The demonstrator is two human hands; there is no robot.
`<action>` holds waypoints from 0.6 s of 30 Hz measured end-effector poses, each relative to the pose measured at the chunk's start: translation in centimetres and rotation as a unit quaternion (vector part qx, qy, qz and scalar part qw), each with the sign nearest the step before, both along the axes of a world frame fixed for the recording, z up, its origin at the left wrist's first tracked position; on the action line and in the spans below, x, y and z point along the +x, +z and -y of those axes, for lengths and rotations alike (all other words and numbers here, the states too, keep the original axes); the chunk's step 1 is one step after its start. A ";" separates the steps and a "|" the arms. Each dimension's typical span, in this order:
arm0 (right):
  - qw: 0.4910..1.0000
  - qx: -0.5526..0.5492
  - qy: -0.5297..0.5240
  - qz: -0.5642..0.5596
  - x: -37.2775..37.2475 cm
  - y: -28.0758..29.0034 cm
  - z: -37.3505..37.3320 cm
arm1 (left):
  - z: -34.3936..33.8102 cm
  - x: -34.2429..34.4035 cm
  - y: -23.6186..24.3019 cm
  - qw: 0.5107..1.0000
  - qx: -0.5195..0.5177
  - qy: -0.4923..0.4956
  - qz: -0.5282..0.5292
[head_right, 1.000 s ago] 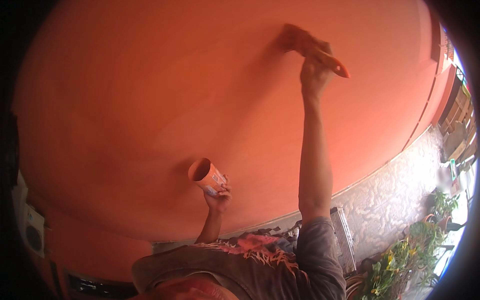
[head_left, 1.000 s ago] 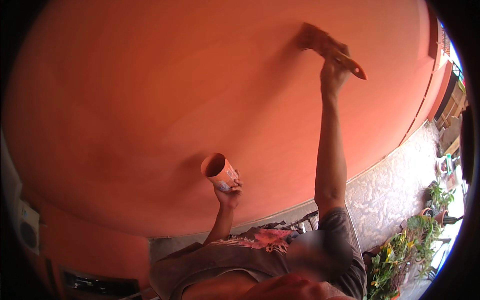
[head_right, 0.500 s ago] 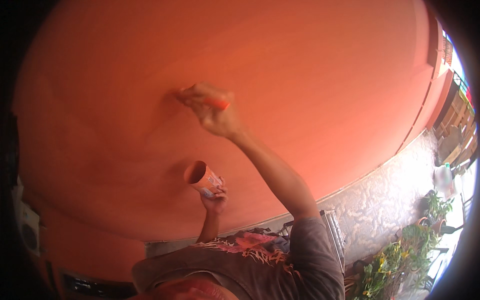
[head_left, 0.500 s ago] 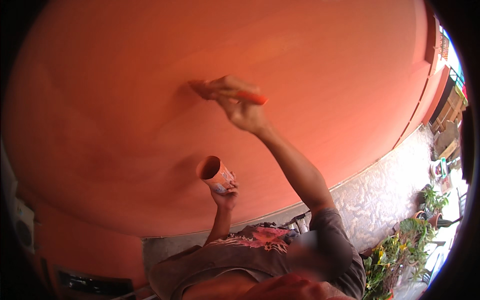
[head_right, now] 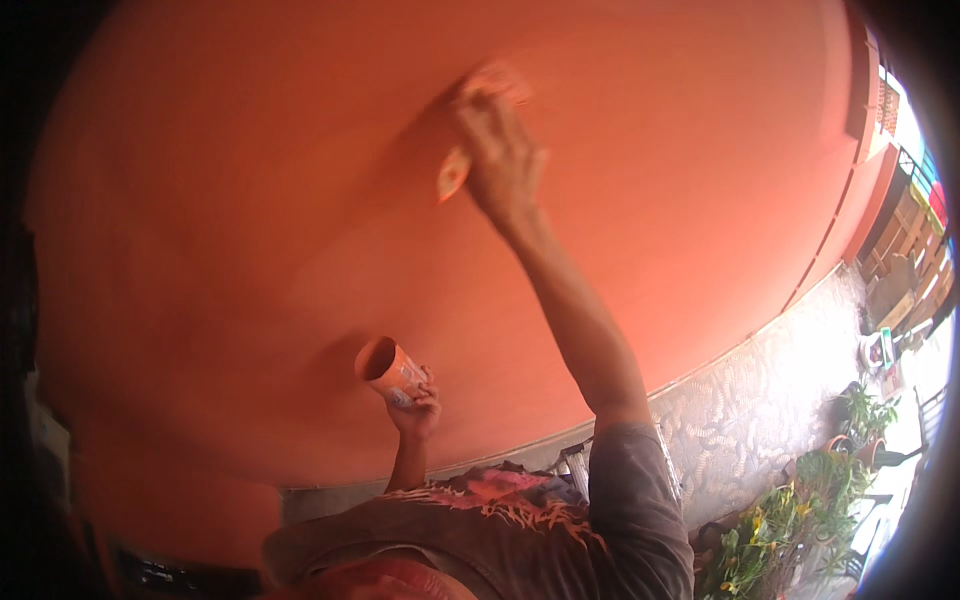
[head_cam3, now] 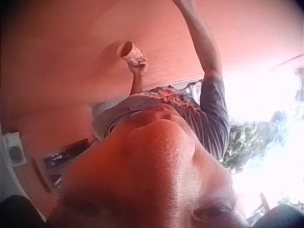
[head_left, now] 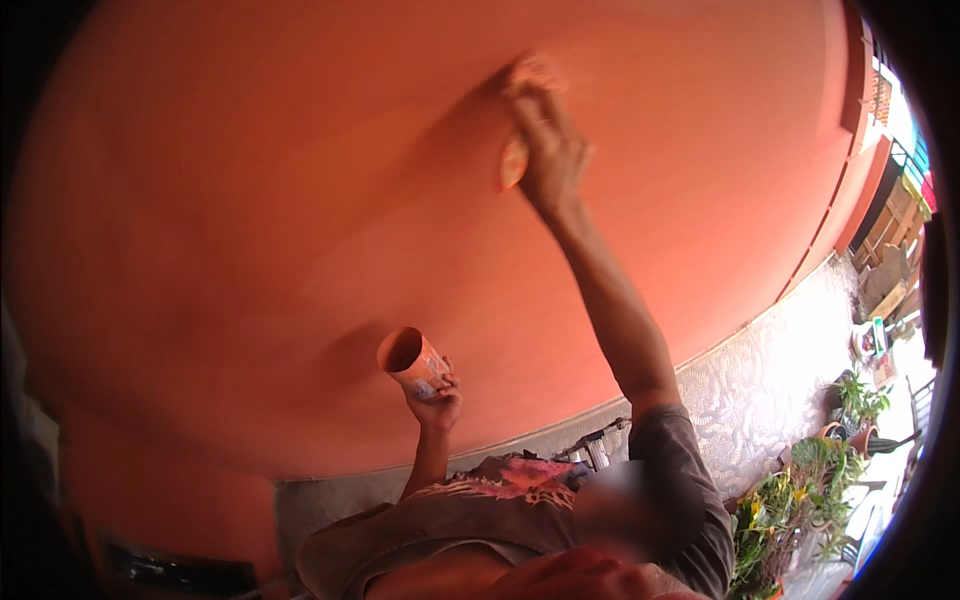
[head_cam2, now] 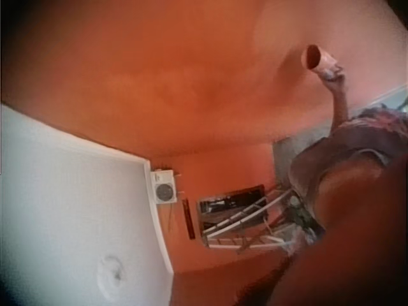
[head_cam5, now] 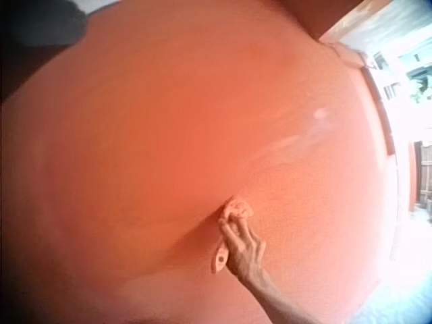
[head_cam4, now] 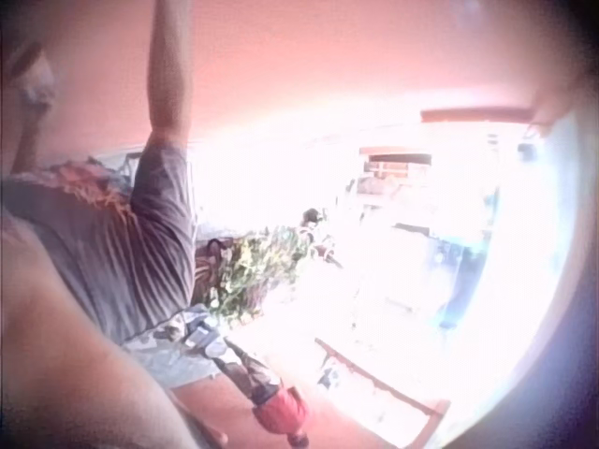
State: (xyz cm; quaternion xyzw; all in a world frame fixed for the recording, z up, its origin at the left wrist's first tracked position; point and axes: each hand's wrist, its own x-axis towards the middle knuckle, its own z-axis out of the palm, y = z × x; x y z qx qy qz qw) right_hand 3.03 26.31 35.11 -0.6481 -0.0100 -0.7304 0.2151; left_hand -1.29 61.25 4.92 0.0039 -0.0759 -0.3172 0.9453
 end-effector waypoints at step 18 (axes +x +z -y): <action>0.993 0.024 -0.049 0.106 0.2 7.3 3.4 | -0.6 -0.1 1.1 0.998 0.058 0.023 0.030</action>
